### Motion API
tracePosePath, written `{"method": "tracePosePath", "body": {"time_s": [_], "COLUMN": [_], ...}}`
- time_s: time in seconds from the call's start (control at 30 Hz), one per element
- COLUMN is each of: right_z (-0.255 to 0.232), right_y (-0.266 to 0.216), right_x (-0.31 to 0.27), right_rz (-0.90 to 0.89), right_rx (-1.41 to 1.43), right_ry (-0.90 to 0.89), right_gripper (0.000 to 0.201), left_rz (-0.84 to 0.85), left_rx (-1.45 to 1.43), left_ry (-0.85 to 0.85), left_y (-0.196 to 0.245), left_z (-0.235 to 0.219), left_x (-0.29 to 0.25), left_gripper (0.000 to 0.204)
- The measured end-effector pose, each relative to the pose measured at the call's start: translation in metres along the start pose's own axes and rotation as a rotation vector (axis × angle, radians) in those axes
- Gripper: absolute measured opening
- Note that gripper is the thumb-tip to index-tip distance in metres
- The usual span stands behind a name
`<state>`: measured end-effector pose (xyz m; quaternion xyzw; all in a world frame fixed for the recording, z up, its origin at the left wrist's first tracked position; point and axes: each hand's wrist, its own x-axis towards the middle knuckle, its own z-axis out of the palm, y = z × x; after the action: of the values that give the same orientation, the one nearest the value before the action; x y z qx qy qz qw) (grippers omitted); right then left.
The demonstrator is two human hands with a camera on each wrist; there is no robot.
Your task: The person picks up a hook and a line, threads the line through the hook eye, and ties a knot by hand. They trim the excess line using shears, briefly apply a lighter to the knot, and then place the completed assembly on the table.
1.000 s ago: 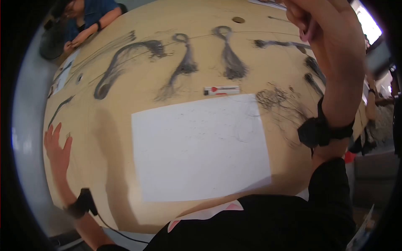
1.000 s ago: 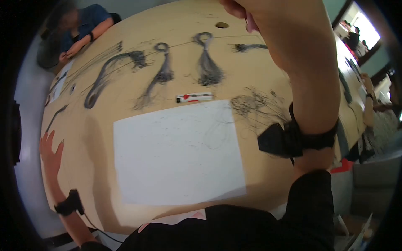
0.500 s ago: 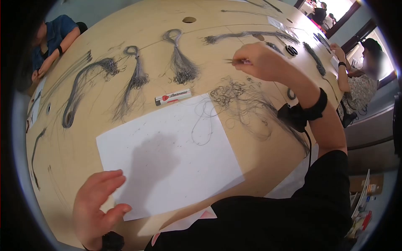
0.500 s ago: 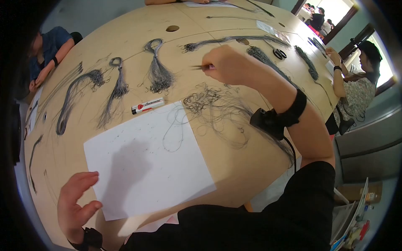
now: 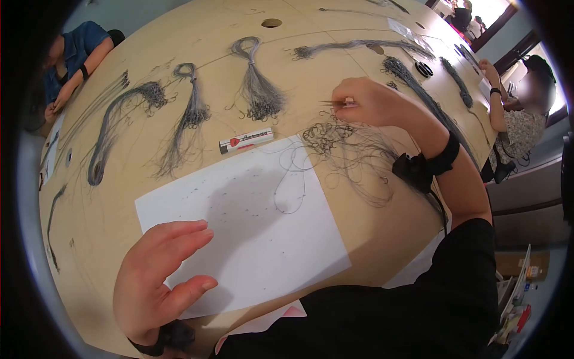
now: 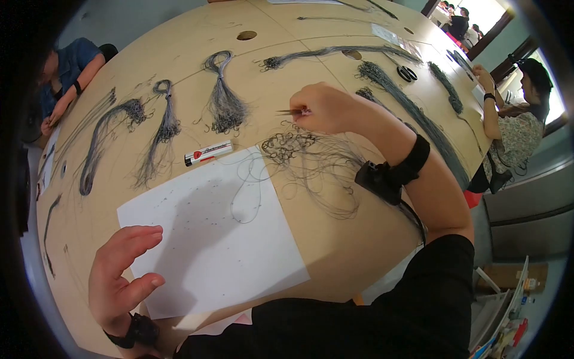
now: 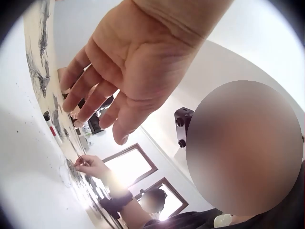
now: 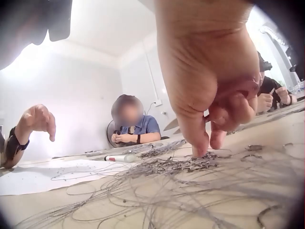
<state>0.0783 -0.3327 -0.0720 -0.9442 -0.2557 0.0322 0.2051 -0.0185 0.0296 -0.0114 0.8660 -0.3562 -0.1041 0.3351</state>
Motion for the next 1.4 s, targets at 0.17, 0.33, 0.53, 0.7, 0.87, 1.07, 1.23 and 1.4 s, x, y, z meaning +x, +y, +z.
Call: {"method": "tracePosePath", "body": {"time_s": [0.17, 0.33, 0.53, 0.7, 0.87, 1.07, 1.23, 1.4], "right_z": [-0.024, -0.041, -0.058, -0.051, -0.02, -0.003, -0.001, 0.002], "right_y": [-0.019, -0.037, -0.085, -0.109, -0.093, -0.082, -0.069, -0.064], "right_x": [-0.004, 0.002, 0.012, 0.027, 0.033, 0.037, 0.038, 0.033], "right_rz": [0.11, 0.242, 0.279, 0.22, 0.08, 0.246, 0.251, 0.037], "right_rx": [0.092, 0.322, 0.81, 0.638, 0.262, 0.253, 0.351, -0.003], "right_ry": [0.004, 0.095, 0.186, 0.193, 0.202, 0.015, 0.133, 0.409], "right_gripper": [0.012, 0.014, 0.016, 0.012, 0.017, 0.02, 0.02, 0.017], "left_rz": [-0.004, 0.037, 0.057, -0.044, -0.07, -0.051, -0.088, -0.035], "left_rx": [-0.007, -0.05, -0.209, -0.276, -0.26, -0.198, -0.202, -0.168], "left_ry": [-0.017, -0.012, 0.099, 0.117, 0.087, 0.076, 0.053, 0.063], "left_y": [0.0, 0.005, -0.009, -0.023, -0.025, -0.029, -0.028, -0.032], "left_z": [-0.003, -0.004, 0.013, 0.019, 0.022, 0.021, 0.023, 0.024], "left_x": [0.003, 0.016, 0.021, 0.017, 0.018, 0.018, 0.02, 0.02], "left_gripper": [0.044, 0.042, 0.037, 0.03, 0.028, 0.027, 0.029, 0.026]}}
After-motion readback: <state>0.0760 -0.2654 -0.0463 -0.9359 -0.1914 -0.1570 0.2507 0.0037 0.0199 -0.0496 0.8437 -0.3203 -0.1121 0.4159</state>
